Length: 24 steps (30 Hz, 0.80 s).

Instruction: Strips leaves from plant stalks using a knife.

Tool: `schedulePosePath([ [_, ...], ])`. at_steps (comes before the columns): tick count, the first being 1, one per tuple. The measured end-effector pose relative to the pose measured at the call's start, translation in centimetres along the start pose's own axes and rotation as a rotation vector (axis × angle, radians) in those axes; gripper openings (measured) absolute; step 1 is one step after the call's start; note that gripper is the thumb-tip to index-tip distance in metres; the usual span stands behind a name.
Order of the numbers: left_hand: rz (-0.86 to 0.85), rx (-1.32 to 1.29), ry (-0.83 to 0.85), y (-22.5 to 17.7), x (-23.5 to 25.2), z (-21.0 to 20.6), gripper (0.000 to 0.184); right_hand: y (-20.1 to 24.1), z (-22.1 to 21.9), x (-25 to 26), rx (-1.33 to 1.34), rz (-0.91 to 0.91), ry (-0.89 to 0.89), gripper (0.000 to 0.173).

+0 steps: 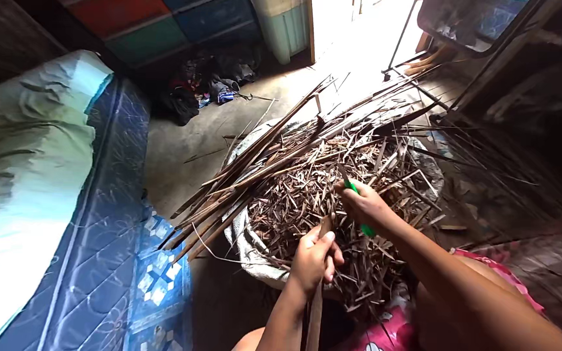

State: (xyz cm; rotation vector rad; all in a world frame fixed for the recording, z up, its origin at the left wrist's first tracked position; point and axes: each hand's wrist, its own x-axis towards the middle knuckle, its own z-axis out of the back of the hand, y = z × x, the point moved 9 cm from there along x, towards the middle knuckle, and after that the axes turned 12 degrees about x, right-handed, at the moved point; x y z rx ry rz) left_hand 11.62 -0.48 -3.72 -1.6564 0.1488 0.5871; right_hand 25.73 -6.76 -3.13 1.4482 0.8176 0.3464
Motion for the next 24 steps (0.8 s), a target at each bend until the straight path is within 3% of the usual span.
schedulePosePath([
  [2, 0.017, 0.065, 0.001, 0.0, -0.1, -0.7, 0.027, -0.7, -0.3, 0.1, 0.095, -0.05, -0.02, 0.014],
  [5, 0.09, 0.287, -0.024, 0.4, -0.3, -1.2, 0.047, -1.3, 2.4, 1.2, 0.16, -0.026, -0.216, 0.016],
  [7, 0.113, 0.432, -0.078, 0.6, -0.1, -1.0, 0.046, -1.3, 3.9, 1.8, 0.04, 0.007, -0.281, 0.02],
  [9, 0.134, 0.572, -0.129, 0.7, 0.2, 0.0, 0.04, -0.9, 2.9, 1.5, -0.231, -0.019, -0.168, 0.024],
  [12, 0.186, 0.812, -0.214, 0.4, 0.8, 2.2, 0.038, -1.4, -2.2, -0.8, -0.633, -0.127, 0.155, 0.028],
  [15, 0.231, 0.888, -0.289, 0.0, 0.8, 3.7, 0.035, -2.9, -6.4, -3.7, -0.863, -0.239, 0.324, 0.029],
  [20, 0.221, 0.987, -0.307, -0.7, 0.5, 2.6, 0.036, -1.5, -5.7, -3.9, -1.04, -0.069, 0.027, 0.024],
  [24, 0.169, 1.045, -0.242, -0.2, 0.1, 0.1, 0.051, -0.2, -0.6, -1.1, -0.987, -0.279, -0.115, 0.027],
])
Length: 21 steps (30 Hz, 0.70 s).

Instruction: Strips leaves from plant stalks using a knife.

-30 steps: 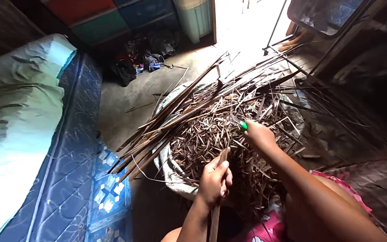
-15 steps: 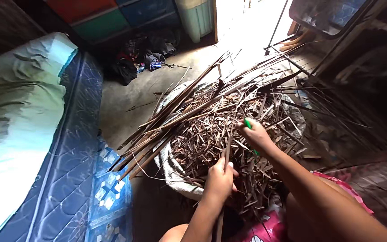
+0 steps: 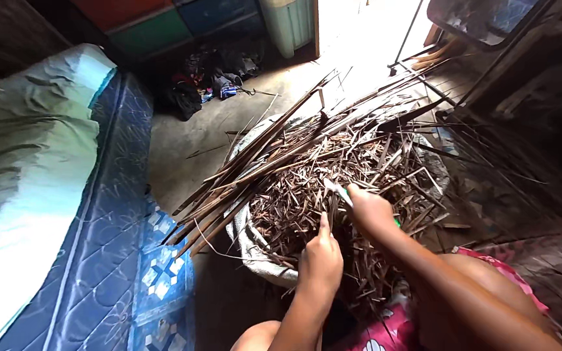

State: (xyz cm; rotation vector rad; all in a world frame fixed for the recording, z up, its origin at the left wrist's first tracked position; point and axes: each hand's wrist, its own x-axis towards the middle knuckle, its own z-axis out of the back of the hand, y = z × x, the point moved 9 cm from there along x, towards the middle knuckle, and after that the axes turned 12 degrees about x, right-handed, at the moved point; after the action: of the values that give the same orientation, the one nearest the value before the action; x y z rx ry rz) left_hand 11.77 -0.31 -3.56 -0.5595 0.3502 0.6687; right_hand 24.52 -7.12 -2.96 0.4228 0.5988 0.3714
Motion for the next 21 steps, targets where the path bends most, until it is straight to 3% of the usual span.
schedulePosePath([
  [4, 0.005, -0.027, -0.16, 1.3, 0.8, 1.3, 0.047, 0.8, -0.5, -2.0, 0.06, 0.066, 0.162, 0.029],
  [7, 0.119, 0.026, -0.122, 2.2, 1.4, 2.1, 0.051, 2.1, -4.3, -4.8, -0.001, 0.094, 0.362, 0.028],
  [11, 0.105, 0.079, -0.082, 0.8, 0.8, 1.5, 0.043, 1.8, -3.5, -2.8, -0.091, 0.087, 0.134, 0.027],
  [15, 0.031, 0.088, -0.096, -0.5, 0.5, 0.7, 0.049, 0.4, -1.3, 0.0, -0.092, -0.018, -0.031, 0.028],
  [18, 0.039, 0.064, -0.084, 0.1, 0.7, 1.0, 0.05, 0.6, -0.8, -0.4, -0.064, 0.008, 0.002, 0.027],
  [21, 0.106, 0.035, -0.076, 1.3, 1.1, 1.8, 0.038, 1.9, -3.3, -3.0, -0.002, 0.055, 0.228, 0.029],
])
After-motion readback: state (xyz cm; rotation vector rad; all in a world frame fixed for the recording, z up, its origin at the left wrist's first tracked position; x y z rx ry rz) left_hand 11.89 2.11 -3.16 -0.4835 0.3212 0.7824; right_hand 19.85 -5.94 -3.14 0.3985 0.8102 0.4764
